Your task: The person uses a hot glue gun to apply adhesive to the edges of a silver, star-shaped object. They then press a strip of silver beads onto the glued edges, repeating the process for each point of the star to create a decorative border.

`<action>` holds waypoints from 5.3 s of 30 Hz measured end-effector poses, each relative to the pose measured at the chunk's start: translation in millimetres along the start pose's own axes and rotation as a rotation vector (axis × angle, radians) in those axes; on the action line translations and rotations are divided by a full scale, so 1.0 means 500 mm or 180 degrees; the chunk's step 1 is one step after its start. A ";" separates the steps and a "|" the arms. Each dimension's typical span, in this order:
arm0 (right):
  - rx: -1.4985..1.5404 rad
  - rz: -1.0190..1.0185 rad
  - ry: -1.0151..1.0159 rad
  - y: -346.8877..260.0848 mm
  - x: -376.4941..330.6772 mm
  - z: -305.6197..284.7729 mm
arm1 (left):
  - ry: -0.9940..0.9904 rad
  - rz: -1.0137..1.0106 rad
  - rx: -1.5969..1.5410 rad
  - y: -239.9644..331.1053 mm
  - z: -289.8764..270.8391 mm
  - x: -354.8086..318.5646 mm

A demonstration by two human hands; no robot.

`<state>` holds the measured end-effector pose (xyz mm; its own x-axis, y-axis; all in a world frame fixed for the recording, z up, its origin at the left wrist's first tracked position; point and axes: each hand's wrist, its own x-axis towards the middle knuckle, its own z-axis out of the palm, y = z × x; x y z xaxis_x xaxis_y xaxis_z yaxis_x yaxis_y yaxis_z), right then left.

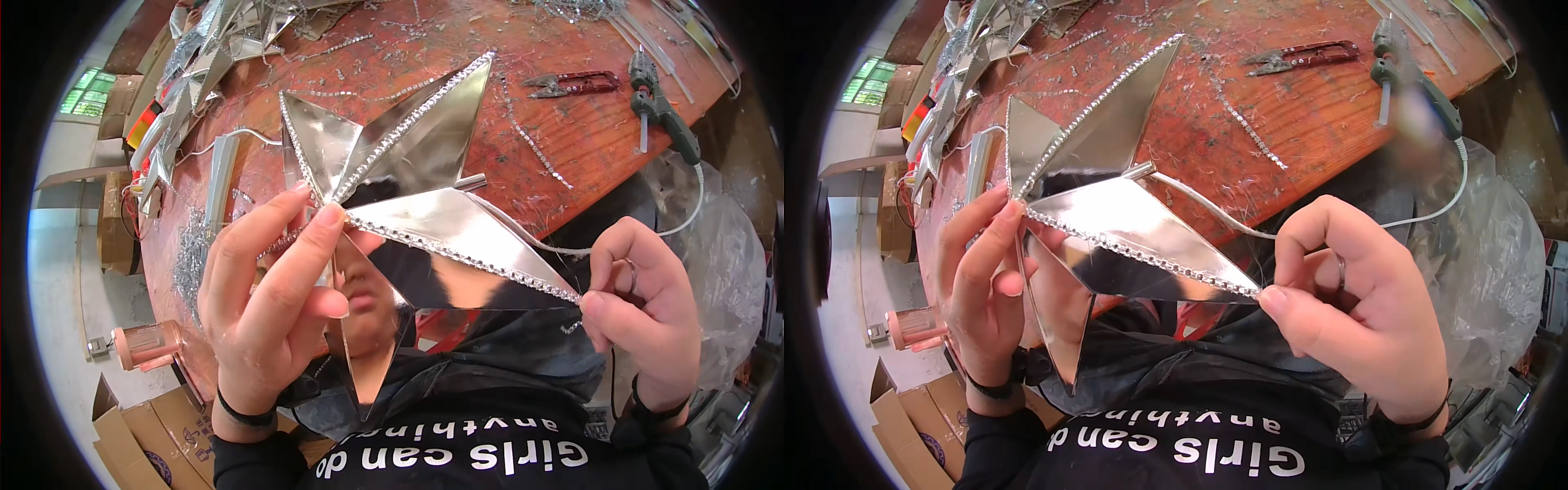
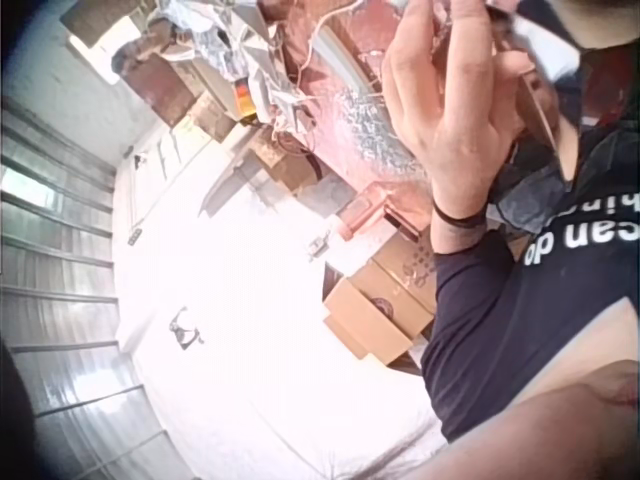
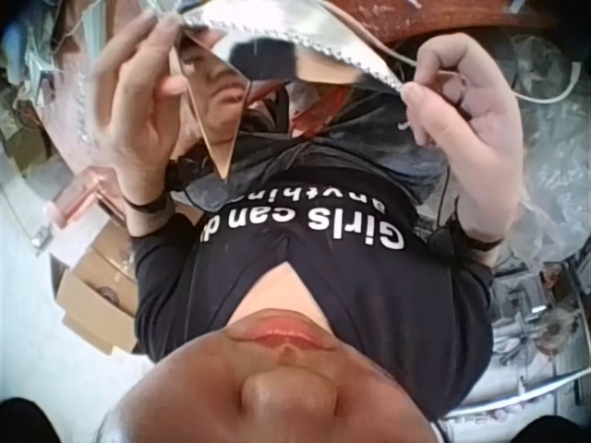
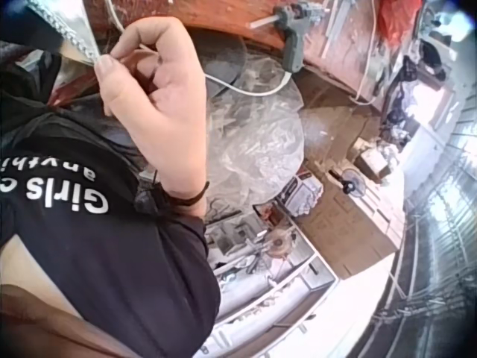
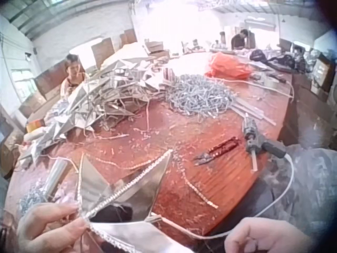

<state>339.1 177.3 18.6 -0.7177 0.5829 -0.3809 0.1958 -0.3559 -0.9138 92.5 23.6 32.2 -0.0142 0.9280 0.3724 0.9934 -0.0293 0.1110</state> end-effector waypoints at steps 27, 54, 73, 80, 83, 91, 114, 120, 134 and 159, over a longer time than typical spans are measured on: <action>0.0346 -0.0288 -0.0530 -0.003 0.049 0.045 | 0.0216 0.0007 -0.0103 0.000 0.014 -0.003; -0.5477 -0.2704 0.0723 -0.072 0.023 0.098 | 0.0233 0.0115 -0.0176 -0.010 0.021 -0.005; -0.5074 -0.3136 0.1063 -0.049 0.035 0.113 | 0.0389 0.0058 -0.0039 -0.005 0.017 -0.003; -0.2224 -0.2624 0.2422 -0.035 0.041 -0.083 | 0.0578 -0.0058 -0.0111 0.005 0.010 0.002; -0.1971 -0.2198 0.2540 -0.058 0.073 -0.198 | 0.0551 -0.0042 -0.0044 0.006 0.008 0.005; -0.4027 -0.1162 0.0949 -0.054 0.168 -0.313 | 0.0507 -0.0039 0.0037 0.008 -0.010 0.005; -0.0933 -0.2611 0.1169 -0.056 0.070 -0.075 | 0.2009 -0.1695 -0.2403 -0.116 -0.021 -0.048; -0.2713 -0.2722 0.0671 -0.090 0.052 0.065 | 0.2277 -0.1702 -0.2114 -0.132 -0.011 -0.051; -0.3265 -0.3611 0.0270 -0.088 0.098 0.058 | 0.1861 -0.1773 -0.1966 -0.092 0.000 -0.041; -0.3690 -0.3171 -0.0064 -0.103 0.051 0.077 | 0.1787 -0.1789 -0.2213 -0.098 0.005 -0.055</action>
<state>285.2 182.3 61.5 -0.8763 0.2187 0.4293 0.0349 0.9175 -0.3961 44.6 0.6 14.2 -0.6793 0.5744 0.4567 0.5462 -0.0199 0.8374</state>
